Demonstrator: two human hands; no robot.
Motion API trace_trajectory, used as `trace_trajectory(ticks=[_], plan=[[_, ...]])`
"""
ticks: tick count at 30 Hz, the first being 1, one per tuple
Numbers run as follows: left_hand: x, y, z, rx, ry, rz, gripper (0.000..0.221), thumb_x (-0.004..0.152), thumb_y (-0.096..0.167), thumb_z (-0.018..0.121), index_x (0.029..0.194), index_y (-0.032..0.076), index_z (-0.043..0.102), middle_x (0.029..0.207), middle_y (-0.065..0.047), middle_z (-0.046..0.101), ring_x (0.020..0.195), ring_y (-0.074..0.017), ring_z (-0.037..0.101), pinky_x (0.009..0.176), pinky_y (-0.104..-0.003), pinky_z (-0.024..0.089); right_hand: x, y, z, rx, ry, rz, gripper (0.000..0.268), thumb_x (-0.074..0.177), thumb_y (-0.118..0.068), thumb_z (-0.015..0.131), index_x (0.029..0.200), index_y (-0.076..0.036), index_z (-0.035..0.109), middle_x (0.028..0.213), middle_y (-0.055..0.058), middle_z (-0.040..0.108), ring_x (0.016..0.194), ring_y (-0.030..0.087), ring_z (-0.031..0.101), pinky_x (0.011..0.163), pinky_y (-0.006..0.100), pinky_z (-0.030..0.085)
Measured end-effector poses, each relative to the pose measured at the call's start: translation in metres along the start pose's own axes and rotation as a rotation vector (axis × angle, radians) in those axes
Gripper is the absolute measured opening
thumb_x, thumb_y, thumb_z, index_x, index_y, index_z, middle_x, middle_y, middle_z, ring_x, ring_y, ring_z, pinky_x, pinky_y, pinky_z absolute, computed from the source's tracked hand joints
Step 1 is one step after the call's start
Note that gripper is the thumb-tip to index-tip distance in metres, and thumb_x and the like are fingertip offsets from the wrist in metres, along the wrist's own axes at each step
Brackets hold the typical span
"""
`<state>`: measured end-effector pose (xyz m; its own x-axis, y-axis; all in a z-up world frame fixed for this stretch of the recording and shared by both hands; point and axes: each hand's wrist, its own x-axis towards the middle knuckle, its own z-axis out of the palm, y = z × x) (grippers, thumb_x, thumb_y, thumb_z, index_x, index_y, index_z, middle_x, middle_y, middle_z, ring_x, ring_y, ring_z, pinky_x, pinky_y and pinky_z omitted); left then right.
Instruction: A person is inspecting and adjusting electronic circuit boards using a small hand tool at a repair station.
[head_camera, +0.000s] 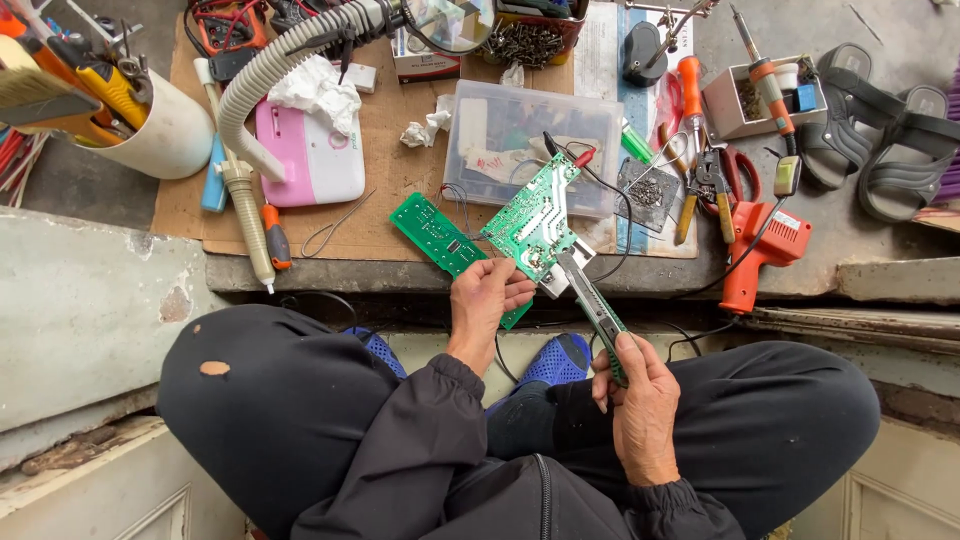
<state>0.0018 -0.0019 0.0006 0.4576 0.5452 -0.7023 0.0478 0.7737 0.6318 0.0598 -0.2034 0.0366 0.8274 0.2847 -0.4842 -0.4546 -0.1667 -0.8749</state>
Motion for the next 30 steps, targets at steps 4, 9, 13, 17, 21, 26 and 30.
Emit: trace_trajectory(ticks=[4,9,13,17,21,26,30], plan=[[0.007,-0.009,0.009,-0.015,-0.001,-0.015,0.027,0.106,0.022,0.070,0.123,0.001,0.066,0.108,-0.019,0.075,0.100,-0.0323,0.081,0.096,-0.041,0.073,-0.001,0.002,-0.003,0.001,-0.001,-0.016,0.028,0.113,-0.027,0.063,0.115,-0.001,0.071,0.085,0.014,0.067,0.053,0.019,0.053,0.046,0.033,0.037],[0.023,-0.029,0.018,-0.048,0.005,0.024,0.030,0.109,0.021,0.065,0.129,-0.001,0.060,0.116,-0.023,0.074,0.108,-0.0372,0.081,0.100,-0.045,0.074,0.003,0.007,-0.009,0.033,0.013,-0.003,0.028,0.115,-0.028,0.060,0.119,-0.001,0.068,0.085,0.016,0.068,0.052,0.020,0.055,0.044,0.032,0.039],[0.029,-0.035,0.024,-0.051,0.000,0.022,0.028,0.111,0.021,0.063,0.127,-0.001,0.059,0.116,-0.023,0.074,0.109,-0.0373,0.082,0.100,-0.044,0.073,0.003,0.003,-0.007,0.031,0.023,-0.005,0.028,0.115,-0.027,0.060,0.117,-0.001,0.068,0.085,0.016,0.068,0.053,0.019,0.055,0.045,0.032,0.040],[0.041,-0.047,0.025,-0.092,-0.010,0.022,0.028,0.111,0.020,0.064,0.126,-0.002,0.057,0.116,-0.025,0.073,0.111,-0.0395,0.081,0.102,-0.046,0.072,0.004,-0.003,-0.006,0.008,0.022,0.034,0.029,0.114,-0.029,0.060,0.118,-0.001,0.068,0.085,0.016,0.068,0.054,0.019,0.055,0.046,0.032,0.040],[0.042,-0.046,0.026,-0.099,0.015,0.007,0.026,0.110,0.020,0.064,0.123,-0.002,0.057,0.112,-0.025,0.073,0.110,-0.0387,0.082,0.102,-0.046,0.072,0.010,0.001,-0.008,-0.008,0.021,0.053,0.031,0.114,-0.029,0.060,0.120,0.000,0.068,0.085,0.016,0.067,0.054,0.020,0.056,0.047,0.032,0.040],[0.042,-0.045,0.025,-0.113,0.011,0.001,0.028,0.109,0.020,0.065,0.123,-0.003,0.057,0.114,-0.027,0.074,0.113,-0.0402,0.081,0.102,-0.046,0.071,0.011,-0.004,-0.005,-0.005,0.002,0.075,0.029,0.114,-0.027,0.060,0.121,0.000,0.068,0.084,0.015,0.067,0.055,0.020,0.056,0.047,0.032,0.039],[0.042,-0.044,0.022,-0.116,-0.001,0.001,0.030,0.108,0.021,0.066,0.124,-0.002,0.057,0.115,-0.027,0.075,0.114,-0.0408,0.081,0.103,-0.047,0.071,0.011,-0.003,-0.005,0.000,-0.024,0.090,0.027,0.114,-0.025,0.060,0.120,0.000,0.068,0.084,0.015,0.067,0.054,0.020,0.056,0.047,0.032,0.038]])
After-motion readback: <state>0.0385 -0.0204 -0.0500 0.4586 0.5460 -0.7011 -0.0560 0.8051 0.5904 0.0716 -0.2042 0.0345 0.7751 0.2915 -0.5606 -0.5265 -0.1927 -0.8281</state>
